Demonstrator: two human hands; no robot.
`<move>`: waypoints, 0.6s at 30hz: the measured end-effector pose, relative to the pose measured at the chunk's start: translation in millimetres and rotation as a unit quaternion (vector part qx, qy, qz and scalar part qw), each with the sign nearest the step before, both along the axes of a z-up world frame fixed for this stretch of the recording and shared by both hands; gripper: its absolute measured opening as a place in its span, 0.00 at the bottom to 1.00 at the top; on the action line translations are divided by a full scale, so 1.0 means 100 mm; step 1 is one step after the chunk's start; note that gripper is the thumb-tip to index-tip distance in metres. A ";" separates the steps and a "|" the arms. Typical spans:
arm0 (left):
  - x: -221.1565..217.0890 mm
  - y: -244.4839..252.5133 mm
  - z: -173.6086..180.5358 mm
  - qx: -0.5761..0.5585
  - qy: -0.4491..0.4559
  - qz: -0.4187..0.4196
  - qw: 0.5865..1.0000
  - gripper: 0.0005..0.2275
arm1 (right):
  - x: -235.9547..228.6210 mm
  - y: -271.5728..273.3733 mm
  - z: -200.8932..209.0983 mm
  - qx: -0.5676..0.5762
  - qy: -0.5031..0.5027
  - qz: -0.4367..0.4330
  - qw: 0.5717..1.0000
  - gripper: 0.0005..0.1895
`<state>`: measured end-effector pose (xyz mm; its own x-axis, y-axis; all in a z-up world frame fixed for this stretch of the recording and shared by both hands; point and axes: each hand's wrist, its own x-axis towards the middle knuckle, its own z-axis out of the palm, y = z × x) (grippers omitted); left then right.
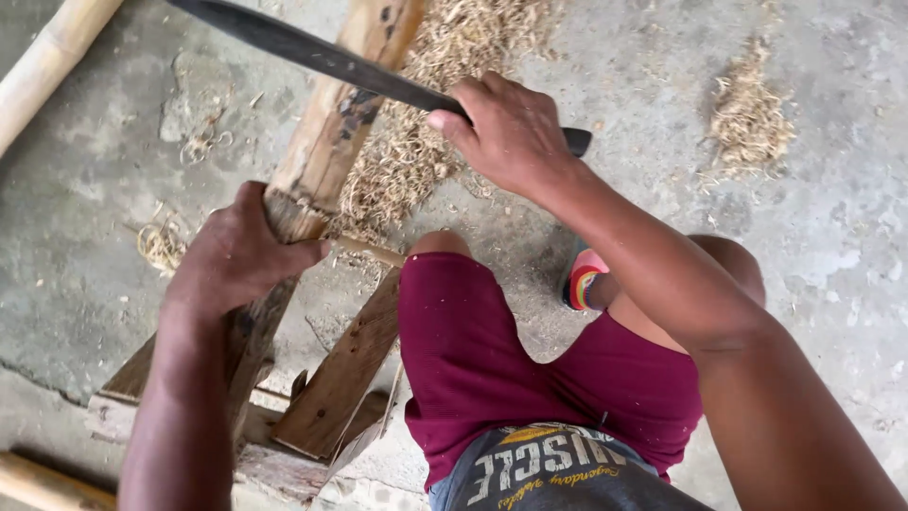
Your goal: The person shaves a bamboo pole using a machete. They hold the pole by hand against a wooden support and repeatedly scrape the blade along the outer surface to remove layers.
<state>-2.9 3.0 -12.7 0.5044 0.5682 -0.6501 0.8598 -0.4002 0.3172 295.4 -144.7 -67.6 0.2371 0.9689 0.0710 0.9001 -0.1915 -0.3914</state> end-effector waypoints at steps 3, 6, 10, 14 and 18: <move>-0.01 0.00 -0.02 -0.031 -0.058 0.015 0.998 0.33 | -0.12 0.04 0.02 0.011 0.028 0.014 0.999 0.20; 0.00 0.00 0.01 -0.021 -0.065 0.011 0.998 0.34 | -0.48 0.05 0.01 -0.127 0.119 0.008 0.985 0.21; 0.00 -0.09 0.04 0.023 -0.049 0.006 0.998 0.33 | -0.67 0.06 -0.09 -0.025 0.066 0.130 0.989 0.20; -0.03 -0.09 0.07 0.024 -0.038 0.037 0.998 0.30 | -0.01 0.22 0.11 0.041 0.049 0.044 0.997 0.24; 0.00 -0.04 0.14 0.032 -0.034 0.011 0.999 0.30 | -0.44 0.20 0.13 -0.098 0.076 -0.015 0.992 0.22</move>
